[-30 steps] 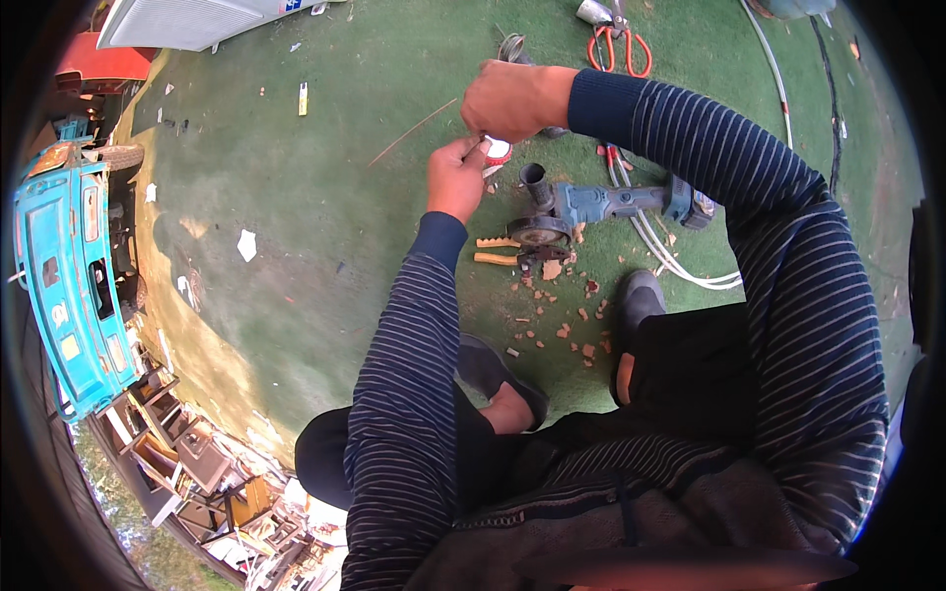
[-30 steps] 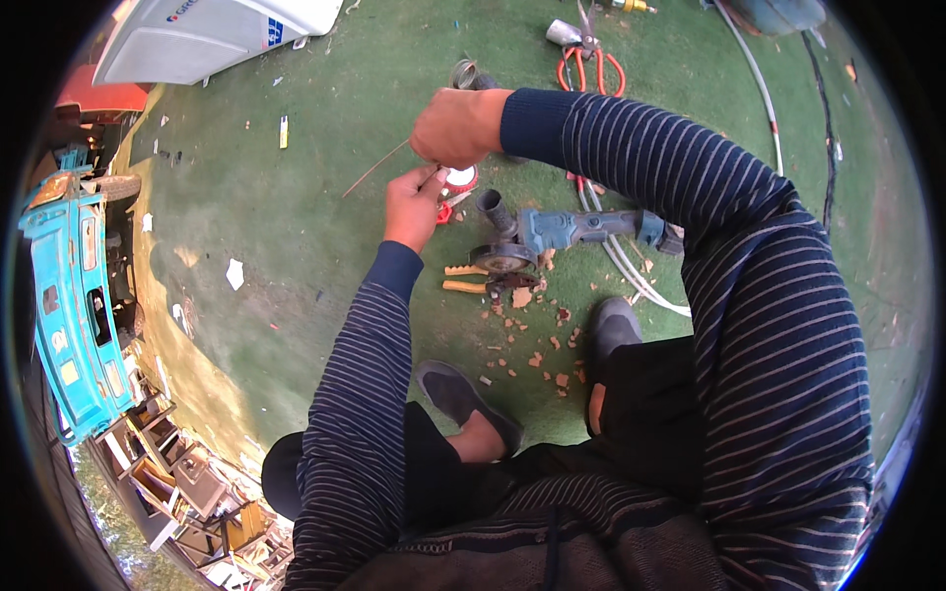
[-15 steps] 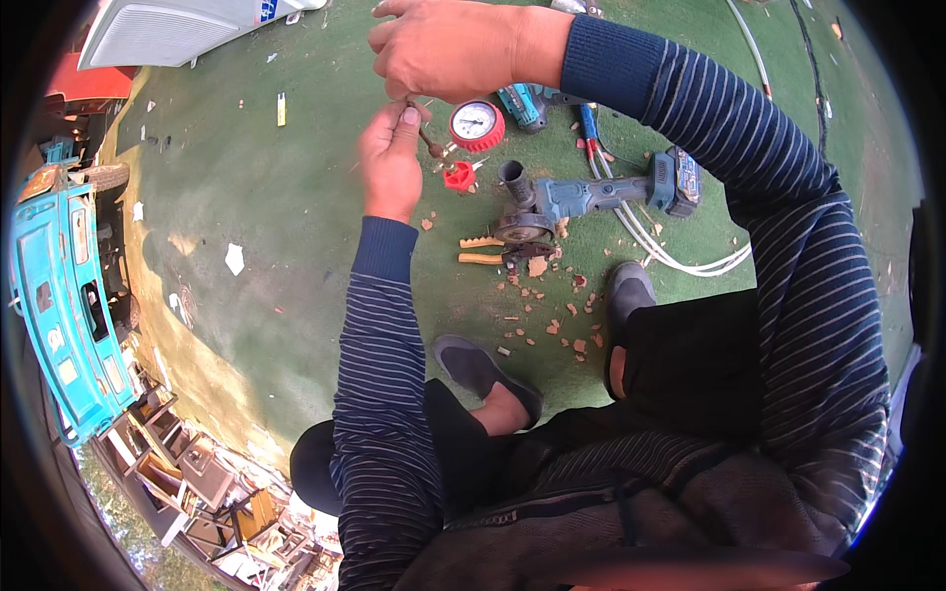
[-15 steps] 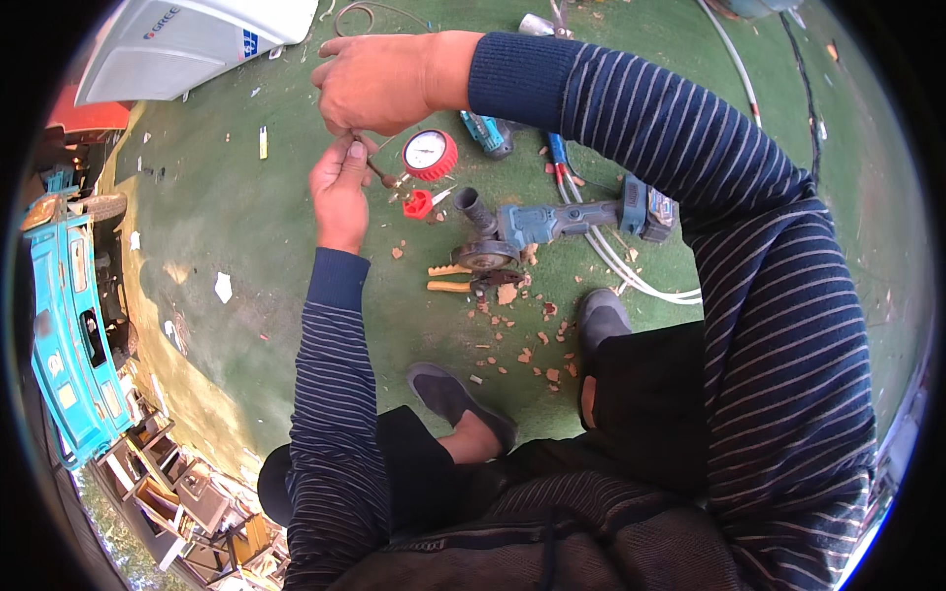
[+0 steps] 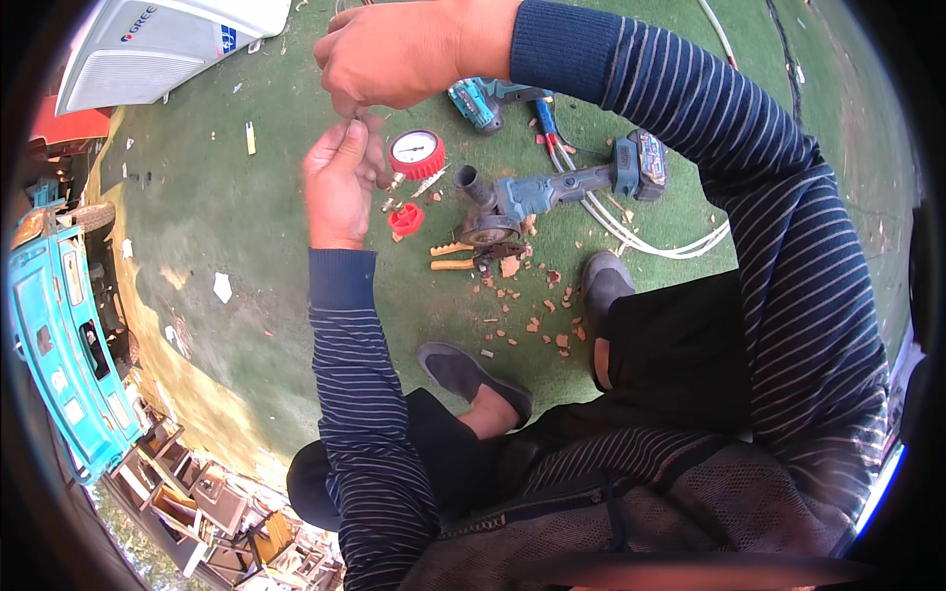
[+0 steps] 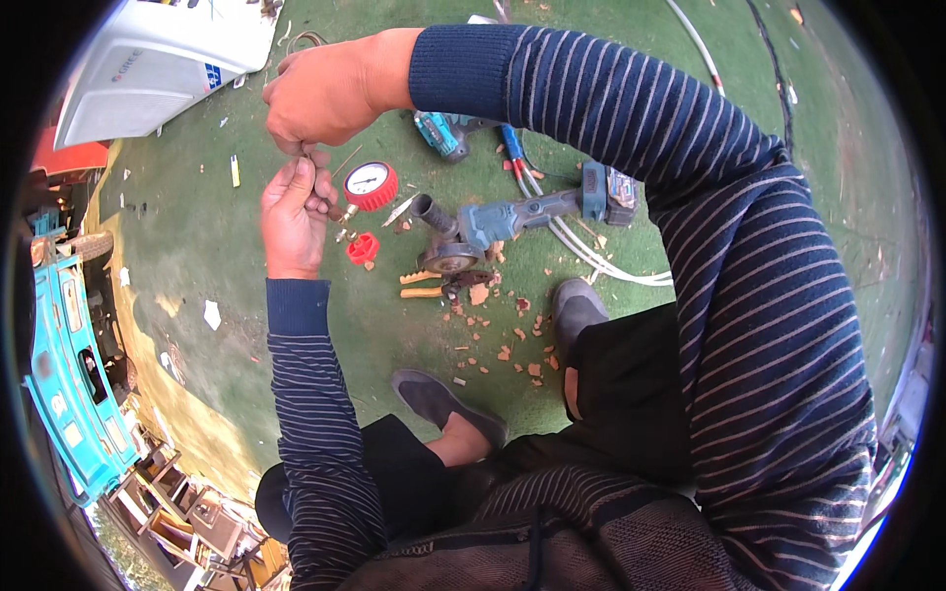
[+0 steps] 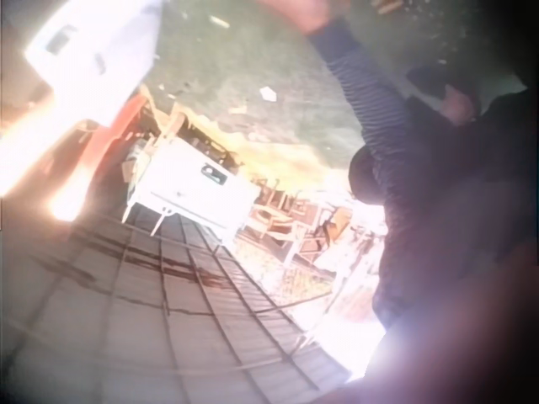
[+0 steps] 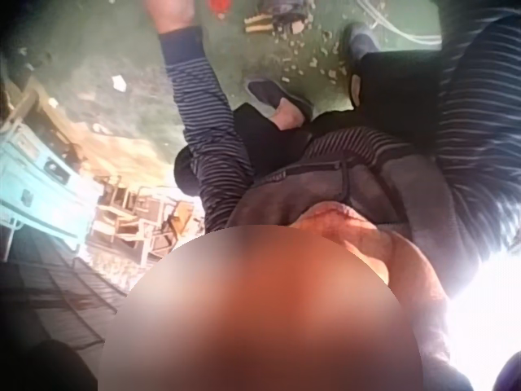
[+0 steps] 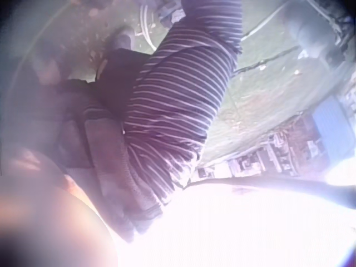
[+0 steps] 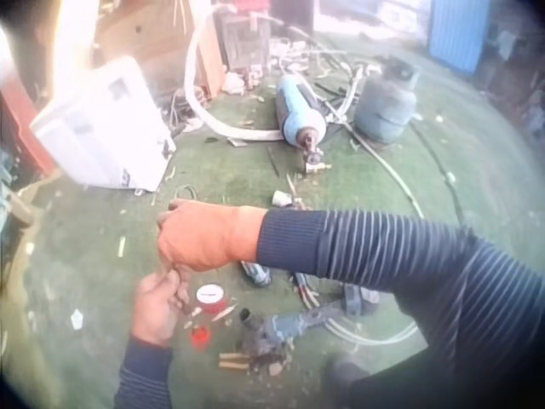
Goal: The person sits on the floor and uses a blowtorch to heat a small metal rod. They manipulate the rod with pliers and a lighter, applying heat to a specific section while surrounded by various tools and scrap materials.
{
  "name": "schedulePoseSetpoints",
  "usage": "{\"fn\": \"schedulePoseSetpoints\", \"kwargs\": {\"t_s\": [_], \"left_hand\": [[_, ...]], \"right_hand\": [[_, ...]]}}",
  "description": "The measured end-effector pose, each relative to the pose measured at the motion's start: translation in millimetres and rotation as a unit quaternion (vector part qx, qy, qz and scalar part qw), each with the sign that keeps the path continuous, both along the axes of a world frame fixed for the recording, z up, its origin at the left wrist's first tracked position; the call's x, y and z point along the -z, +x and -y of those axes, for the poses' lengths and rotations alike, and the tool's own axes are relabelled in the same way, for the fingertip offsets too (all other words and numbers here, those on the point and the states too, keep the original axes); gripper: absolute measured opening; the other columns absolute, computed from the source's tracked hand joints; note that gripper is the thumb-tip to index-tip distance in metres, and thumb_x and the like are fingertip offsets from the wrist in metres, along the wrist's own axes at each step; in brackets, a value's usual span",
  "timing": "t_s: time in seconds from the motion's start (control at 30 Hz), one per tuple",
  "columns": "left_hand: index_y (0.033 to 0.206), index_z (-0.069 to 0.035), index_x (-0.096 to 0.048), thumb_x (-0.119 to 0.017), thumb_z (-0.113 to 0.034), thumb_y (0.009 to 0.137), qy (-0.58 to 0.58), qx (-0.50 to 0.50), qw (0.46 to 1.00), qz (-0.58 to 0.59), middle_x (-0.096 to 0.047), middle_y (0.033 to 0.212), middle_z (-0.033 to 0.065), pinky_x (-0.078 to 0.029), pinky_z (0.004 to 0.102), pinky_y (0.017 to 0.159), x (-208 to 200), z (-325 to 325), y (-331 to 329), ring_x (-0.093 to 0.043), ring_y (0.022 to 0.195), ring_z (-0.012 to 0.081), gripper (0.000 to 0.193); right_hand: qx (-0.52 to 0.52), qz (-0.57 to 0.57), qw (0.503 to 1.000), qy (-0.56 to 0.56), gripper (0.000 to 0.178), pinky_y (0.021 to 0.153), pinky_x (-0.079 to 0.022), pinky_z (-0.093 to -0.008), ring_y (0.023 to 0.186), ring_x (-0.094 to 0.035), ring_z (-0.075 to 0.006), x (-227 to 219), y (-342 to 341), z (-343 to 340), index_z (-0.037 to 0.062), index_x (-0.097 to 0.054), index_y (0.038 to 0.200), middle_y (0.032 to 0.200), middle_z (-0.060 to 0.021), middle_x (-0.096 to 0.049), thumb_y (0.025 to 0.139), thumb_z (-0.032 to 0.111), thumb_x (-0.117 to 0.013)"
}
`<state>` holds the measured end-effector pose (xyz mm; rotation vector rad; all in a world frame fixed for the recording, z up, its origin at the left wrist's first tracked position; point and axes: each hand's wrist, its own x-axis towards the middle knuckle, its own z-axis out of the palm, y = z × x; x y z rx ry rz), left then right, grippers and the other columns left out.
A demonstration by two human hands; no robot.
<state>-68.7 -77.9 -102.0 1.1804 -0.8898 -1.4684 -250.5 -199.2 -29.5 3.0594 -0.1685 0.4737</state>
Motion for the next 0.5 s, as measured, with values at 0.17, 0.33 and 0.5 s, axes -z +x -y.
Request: {"fn": "schedulePoseSetpoints", "kwargs": {"t_s": [0.17,0.33,0.5], "left_hand": [[0.115,0.002,-0.066,-0.061,-0.022,0.106,0.01,0.026,0.997,-0.066,-0.057,0.079,-0.0002,-0.042,0.0237,0.063,-8.4,-5.9,-4.2,-0.044,0.063,0.005,0.027],[0.12,0.002,-0.065,-0.06,-0.019,0.106,-0.021,0.005,0.993,-0.119,-0.059,0.081,0.0012,-0.042,0.0242,0.064,4.8,-5.2,-1.0,-0.044,0.063,0.0066,0.026],[0.119,0.001,-0.065,-0.059,-0.019,0.107,-0.061,-0.009,0.979,-0.193,-0.06,0.083,0.0029,-0.047,0.0264,0.067,13.8,-0.4,-12.6,-0.047,0.066,0.0079,0.024]], "right_hand": [[0.016,0.008,0.997,0.07,0.006,0.095,-0.051,-0.0449,0.101,-0.065,-0.0251,-1.3,-7.3,0.5,0.0127,-0.072,0.08,0.085,-0.0021,-0.068,0.081,0.018,-0.072],[0.037,0.078,0.995,0.058,0.032,0.096,-0.051,-0.0445,0.115,-0.059,-0.0271,-9.2,-2.8,3.1,0.0119,-0.072,0.108,0.11,-0.004,-0.065,0.077,0.02,-0.077],[0.074,0.148,0.984,0.071,0.049,0.096,-0.052,-0.0444,0.116,-0.059,-0.0292,-5.1,-13.7,9.2,0.0093,-0.068,0.125,0.12,-0.0074,-0.064,0.08,0.026,-0.08]]}}
